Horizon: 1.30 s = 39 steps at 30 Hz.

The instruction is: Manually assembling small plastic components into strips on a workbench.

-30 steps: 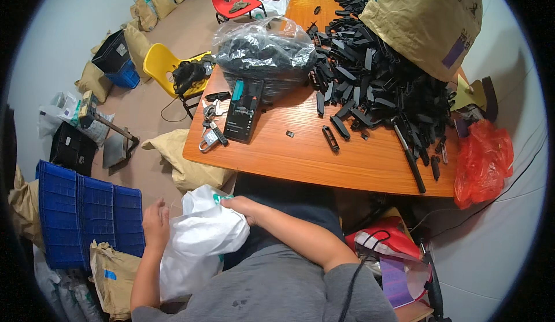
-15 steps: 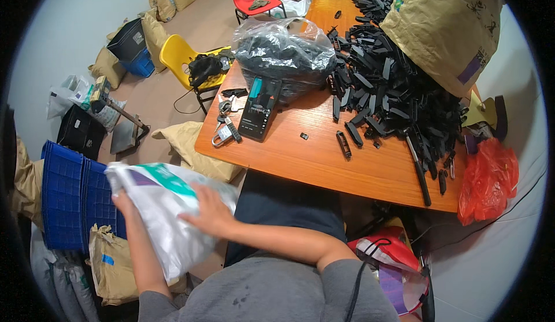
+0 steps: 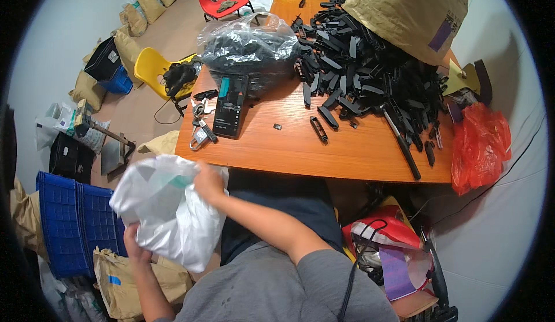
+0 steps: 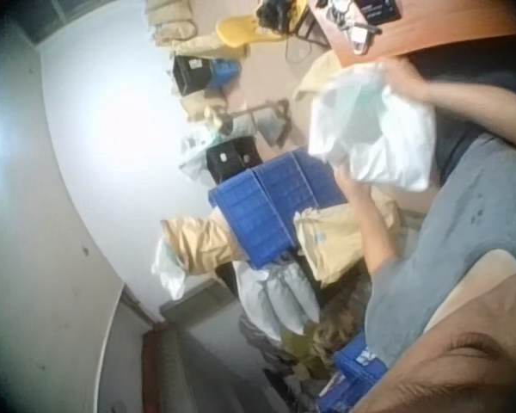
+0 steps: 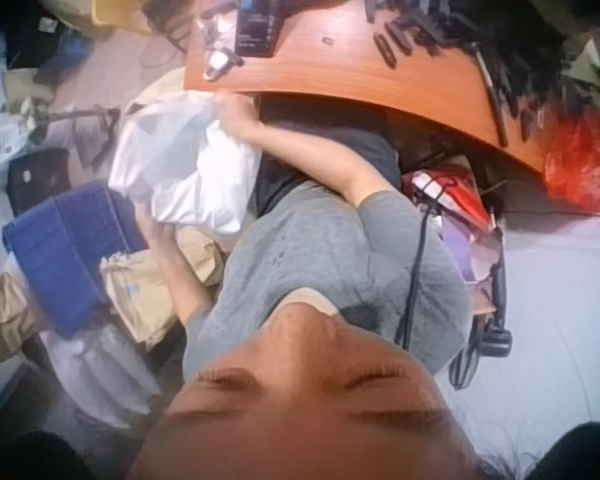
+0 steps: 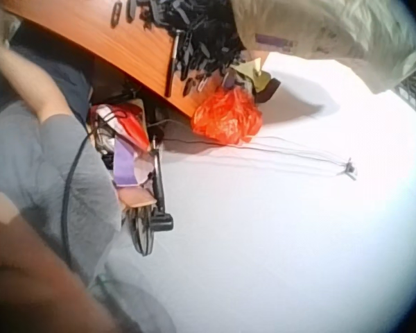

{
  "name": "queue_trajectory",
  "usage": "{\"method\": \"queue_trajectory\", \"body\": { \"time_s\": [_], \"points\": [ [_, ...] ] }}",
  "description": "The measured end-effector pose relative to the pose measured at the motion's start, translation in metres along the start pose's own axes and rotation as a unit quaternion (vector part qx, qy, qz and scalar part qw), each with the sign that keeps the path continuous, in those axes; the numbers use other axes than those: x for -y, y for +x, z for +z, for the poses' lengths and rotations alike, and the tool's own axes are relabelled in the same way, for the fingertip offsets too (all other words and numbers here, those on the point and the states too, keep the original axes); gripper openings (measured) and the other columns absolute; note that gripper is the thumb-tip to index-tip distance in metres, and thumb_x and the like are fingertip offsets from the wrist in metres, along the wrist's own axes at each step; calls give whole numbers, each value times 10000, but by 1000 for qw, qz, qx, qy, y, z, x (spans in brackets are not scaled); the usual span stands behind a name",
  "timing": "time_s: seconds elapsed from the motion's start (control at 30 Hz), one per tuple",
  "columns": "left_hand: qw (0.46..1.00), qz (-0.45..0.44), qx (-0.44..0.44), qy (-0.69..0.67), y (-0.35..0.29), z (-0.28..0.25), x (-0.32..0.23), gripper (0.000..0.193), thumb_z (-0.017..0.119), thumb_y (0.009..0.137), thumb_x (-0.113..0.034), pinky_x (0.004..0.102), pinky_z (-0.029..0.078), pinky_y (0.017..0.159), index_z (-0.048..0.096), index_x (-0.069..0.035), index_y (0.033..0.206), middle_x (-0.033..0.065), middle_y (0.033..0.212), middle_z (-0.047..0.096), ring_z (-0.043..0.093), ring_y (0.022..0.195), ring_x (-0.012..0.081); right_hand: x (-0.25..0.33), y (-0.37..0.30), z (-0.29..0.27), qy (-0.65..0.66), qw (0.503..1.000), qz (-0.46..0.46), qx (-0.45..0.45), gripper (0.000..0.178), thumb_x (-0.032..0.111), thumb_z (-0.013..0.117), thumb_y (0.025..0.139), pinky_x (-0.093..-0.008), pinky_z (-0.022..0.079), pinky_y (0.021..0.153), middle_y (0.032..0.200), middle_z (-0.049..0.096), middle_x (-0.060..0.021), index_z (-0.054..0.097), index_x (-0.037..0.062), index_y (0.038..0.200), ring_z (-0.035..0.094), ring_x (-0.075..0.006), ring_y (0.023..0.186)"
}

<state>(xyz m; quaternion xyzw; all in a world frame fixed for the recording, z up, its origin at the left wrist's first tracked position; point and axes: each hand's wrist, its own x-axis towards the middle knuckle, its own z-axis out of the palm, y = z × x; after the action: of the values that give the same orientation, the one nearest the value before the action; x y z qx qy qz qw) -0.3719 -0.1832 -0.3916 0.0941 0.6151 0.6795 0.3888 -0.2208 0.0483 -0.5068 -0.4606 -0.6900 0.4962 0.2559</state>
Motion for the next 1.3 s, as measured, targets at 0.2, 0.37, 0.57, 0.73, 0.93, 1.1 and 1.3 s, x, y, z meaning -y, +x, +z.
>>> {"method": "queue_trajectory", "body": {
  "time_s": [0.2, 0.37, 0.57, 0.73, 0.93, 1.1, 1.3],
  "points": [
    [963, -265, -52, 27, 1, -228, 68, 597, 666, 735, -182, 453, 515, 917, 516, 20, 1277, 175, 1179, 627, 634, 1047, 336, -13, 15, -47, 482, 792, 256, 272, 253, -80, 460, 690, -462, 557, 667, 754, 554, -114, 560, 20, 900, 629, -271, 779],
    [588, 267, -217, 732, -8, -74, 53, 693, 675, 745, -150, 475, 371, 1081, 424, 2, 1373, 226, 1413, 435, 405, 1339, 359, 8, -18, -41, 445, 772, 355, 283, 122, -14, 465, 653, -356, 509, 524, 677, 503, -70, 546, 24, 737, 553, -223, 584],
    [564, 267, 116, 773, 9, 33, 51, 692, 683, 735, -106, 437, 432, 1020, 458, -97, 1388, 206, 1276, 573, 547, 1202, 346, -26, -20, -8, 364, 763, 348, 405, 47, 58, 481, 663, -369, 462, 434, 614, 480, -88, 497, 44, 705, 478, -210, 450],
    [702, -100, 261, 655, 57, 8, 60, 616, 676, 660, -33, 378, 524, 899, 585, 3, 1268, 209, 1122, 684, 675, 1038, 291, -65, -23, -52, 391, 692, 312, 521, 56, 98, 579, 800, -310, 513, 487, 716, 610, -30, 610, 51, 805, 584, -132, 540],
    [953, -69, 253, -150, 16, 42, 36, 595, 496, 787, -234, 443, 418, 1079, 541, 89, 1285, 249, 1302, 577, 567, 1203, 364, -48, -34, -52, 63, 982, 90, 153, 271, 283, 710, 878, -335, 520, 674, 861, 678, -81, 606, 40, 939, 649, -181, 780],
    [980, -55, 56, -185, 44, -2, 68, 429, 375, 923, -225, 392, 544, 890, 642, 43, 1126, 189, 1066, 688, 674, 982, 309, 30, -85, -85, 65, 990, -123, -11, 555, 390, 735, 810, -419, 517, 871, 1179, 585, -176, 548, 59, 1215, 591, -321, 1069],
    [962, -175, 40, -204, -3, 48, 38, 400, 388, 951, -221, 432, 531, 911, 621, 48, 1135, 186, 1083, 680, 666, 977, 318, 20, -103, -32, -370, 891, -235, 115, 853, 215, 718, 788, -475, 446, 1017, 1517, 257, -236, 293, 312, 1521, 389, -463, 1284]
  ]
}}
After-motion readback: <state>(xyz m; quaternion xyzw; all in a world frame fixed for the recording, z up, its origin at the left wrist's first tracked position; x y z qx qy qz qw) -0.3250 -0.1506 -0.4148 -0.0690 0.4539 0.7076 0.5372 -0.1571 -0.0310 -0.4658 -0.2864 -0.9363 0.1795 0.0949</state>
